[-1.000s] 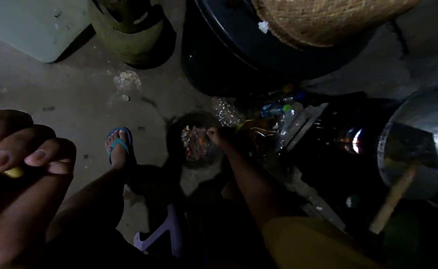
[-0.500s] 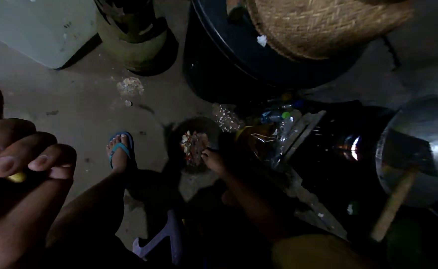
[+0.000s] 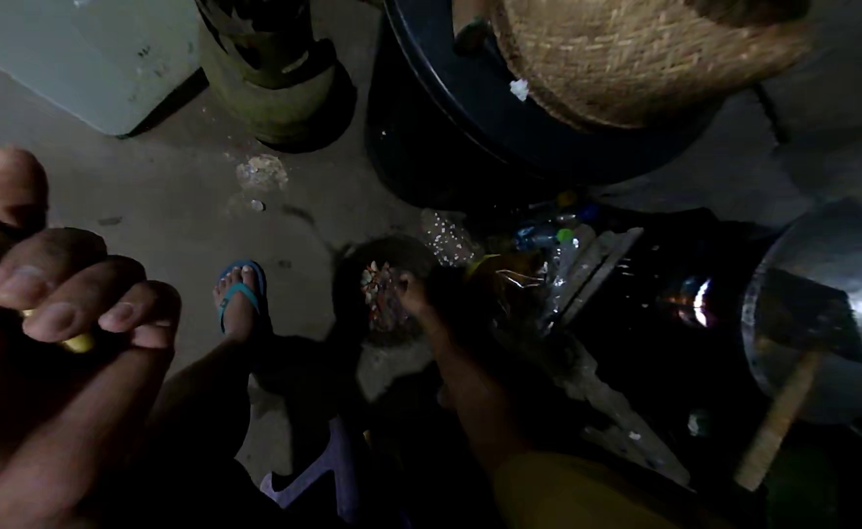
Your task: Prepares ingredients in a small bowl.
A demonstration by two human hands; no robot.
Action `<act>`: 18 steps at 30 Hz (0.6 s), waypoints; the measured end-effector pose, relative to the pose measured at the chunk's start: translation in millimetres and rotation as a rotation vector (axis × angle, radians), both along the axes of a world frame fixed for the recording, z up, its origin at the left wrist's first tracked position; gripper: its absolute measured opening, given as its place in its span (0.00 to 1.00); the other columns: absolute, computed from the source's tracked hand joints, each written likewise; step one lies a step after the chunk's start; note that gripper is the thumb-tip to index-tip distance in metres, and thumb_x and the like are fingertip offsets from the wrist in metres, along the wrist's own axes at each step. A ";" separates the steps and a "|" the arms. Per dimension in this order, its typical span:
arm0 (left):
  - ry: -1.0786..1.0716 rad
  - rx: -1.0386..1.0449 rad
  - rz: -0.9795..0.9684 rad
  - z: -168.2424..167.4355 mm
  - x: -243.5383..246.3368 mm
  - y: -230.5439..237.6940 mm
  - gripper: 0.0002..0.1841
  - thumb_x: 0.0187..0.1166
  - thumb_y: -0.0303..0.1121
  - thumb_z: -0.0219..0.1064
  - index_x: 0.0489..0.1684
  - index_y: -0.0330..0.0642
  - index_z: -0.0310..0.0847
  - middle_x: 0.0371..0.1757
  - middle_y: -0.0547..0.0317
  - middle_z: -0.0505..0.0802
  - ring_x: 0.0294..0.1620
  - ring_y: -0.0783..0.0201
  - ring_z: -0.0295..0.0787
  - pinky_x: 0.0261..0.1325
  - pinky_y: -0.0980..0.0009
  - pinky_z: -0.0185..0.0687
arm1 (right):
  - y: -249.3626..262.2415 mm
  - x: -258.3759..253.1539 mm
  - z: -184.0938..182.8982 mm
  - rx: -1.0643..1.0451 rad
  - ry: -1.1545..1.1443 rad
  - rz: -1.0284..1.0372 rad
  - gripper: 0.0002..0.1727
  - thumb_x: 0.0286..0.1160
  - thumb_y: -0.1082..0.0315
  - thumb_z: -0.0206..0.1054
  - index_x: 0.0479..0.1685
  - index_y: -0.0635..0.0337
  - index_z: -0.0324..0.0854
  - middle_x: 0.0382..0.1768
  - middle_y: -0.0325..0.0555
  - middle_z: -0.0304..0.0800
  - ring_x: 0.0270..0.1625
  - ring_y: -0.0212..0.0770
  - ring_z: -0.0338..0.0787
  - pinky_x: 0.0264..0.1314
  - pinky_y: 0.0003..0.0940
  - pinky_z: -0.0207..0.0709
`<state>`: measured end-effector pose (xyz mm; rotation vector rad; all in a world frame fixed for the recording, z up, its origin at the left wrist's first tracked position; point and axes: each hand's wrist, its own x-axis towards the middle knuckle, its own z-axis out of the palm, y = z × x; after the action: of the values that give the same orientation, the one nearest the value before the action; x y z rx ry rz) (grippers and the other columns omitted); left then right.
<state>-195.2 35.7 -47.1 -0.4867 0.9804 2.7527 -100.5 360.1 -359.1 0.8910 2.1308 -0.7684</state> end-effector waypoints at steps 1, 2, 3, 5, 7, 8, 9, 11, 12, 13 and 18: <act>-0.005 0.033 0.002 -0.3 -0.8 -1.3 0.24 0.95 0.46 0.39 0.44 0.44 0.80 0.17 0.68 0.77 0.14 0.78 0.75 0.20 0.84 0.78 | -17.3 19.5 -5.6 0.066 -0.073 0.045 0.29 0.90 0.49 0.56 0.85 0.52 0.70 0.71 0.58 0.85 0.74 0.57 0.85 0.78 0.59 0.75; -0.009 0.052 -0.005 -1.7 -0.7 -3.2 0.24 0.95 0.46 0.38 0.45 0.43 0.79 0.18 0.67 0.77 0.15 0.76 0.75 0.21 0.82 0.79 | -32.6 38.6 -10.5 0.134 -0.121 0.094 0.29 0.90 0.46 0.53 0.86 0.46 0.69 0.69 0.55 0.88 0.71 0.57 0.88 0.74 0.60 0.78; -0.012 0.050 -0.004 -3.1 -0.6 -3.9 0.23 0.95 0.45 0.38 0.45 0.42 0.79 0.18 0.67 0.78 0.15 0.75 0.76 0.22 0.81 0.81 | -42.4 49.2 -10.7 0.168 -0.159 0.132 0.29 0.91 0.46 0.51 0.87 0.42 0.66 0.67 0.54 0.90 0.69 0.58 0.89 0.71 0.61 0.79; -0.011 0.052 -0.008 -5.4 -1.3 -6.1 0.23 0.95 0.45 0.38 0.46 0.42 0.79 0.18 0.67 0.78 0.15 0.75 0.76 0.22 0.81 0.81 | -41.1 36.3 -0.2 0.151 -0.199 0.192 0.29 0.92 0.47 0.51 0.88 0.43 0.65 0.69 0.55 0.88 0.71 0.59 0.87 0.72 0.61 0.78; -0.036 0.071 -0.007 -4.2 -0.3 -7.2 0.24 0.95 0.44 0.38 0.42 0.42 0.79 0.16 0.68 0.76 0.14 0.77 0.74 0.20 0.83 0.79 | -21.6 6.8 10.3 -0.019 -0.198 0.171 0.30 0.91 0.51 0.55 0.86 0.55 0.68 0.75 0.61 0.82 0.79 0.59 0.80 0.81 0.60 0.70; -0.036 0.080 -0.003 -3.4 0.0 -7.5 0.24 0.95 0.44 0.38 0.41 0.42 0.79 0.16 0.68 0.77 0.14 0.77 0.75 0.20 0.83 0.78 | -6.3 -11.2 12.3 -0.140 -0.190 0.135 0.28 0.92 0.56 0.58 0.83 0.64 0.69 0.77 0.66 0.78 0.80 0.61 0.78 0.84 0.58 0.67; -0.023 0.074 0.007 -2.3 0.2 -8.3 0.24 0.95 0.44 0.38 0.41 0.42 0.79 0.16 0.68 0.77 0.14 0.77 0.75 0.21 0.83 0.79 | 8.0 -30.5 12.3 -0.225 -0.195 0.142 0.26 0.92 0.61 0.58 0.80 0.70 0.70 0.77 0.70 0.77 0.80 0.62 0.77 0.84 0.58 0.65; -0.012 0.008 0.021 -0.7 0.8 -11.5 0.23 0.95 0.44 0.38 0.40 0.45 0.80 0.15 0.69 0.77 0.13 0.78 0.74 0.20 0.85 0.77 | 17.1 -58.1 10.2 -0.241 -0.185 0.199 0.25 0.92 0.61 0.57 0.73 0.75 0.75 0.73 0.72 0.79 0.77 0.63 0.79 0.81 0.60 0.67; -0.002 0.005 0.015 -0.1 2.5 -10.9 0.22 0.95 0.43 0.40 0.40 0.45 0.80 0.16 0.69 0.78 0.14 0.78 0.75 0.20 0.85 0.78 | 10.7 -56.3 12.1 -0.213 -0.147 0.162 0.25 0.93 0.59 0.56 0.73 0.73 0.76 0.71 0.70 0.81 0.76 0.63 0.81 0.80 0.60 0.69; 0.002 0.015 0.013 0.2 2.6 -9.5 0.22 0.95 0.42 0.41 0.40 0.45 0.81 0.16 0.69 0.78 0.14 0.78 0.76 0.21 0.85 0.78 | 0.6 -47.6 14.0 -0.160 -0.100 0.109 0.25 0.93 0.57 0.56 0.76 0.68 0.75 0.72 0.68 0.81 0.76 0.62 0.81 0.80 0.60 0.70; -0.003 0.066 -0.001 -0.6 -2.7 -11.6 0.23 0.95 0.44 0.38 0.43 0.43 0.78 0.17 0.67 0.76 0.14 0.76 0.75 0.22 0.82 0.81 | -51.6 40.9 -5.1 0.174 -0.181 0.170 0.29 0.92 0.45 0.48 0.89 0.39 0.65 0.67 0.54 0.89 0.69 0.58 0.89 0.70 0.61 0.80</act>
<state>-197.9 24.1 -47.7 -0.4787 0.8858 2.7723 -59.6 308.5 -364.2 0.8223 2.1017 -0.4054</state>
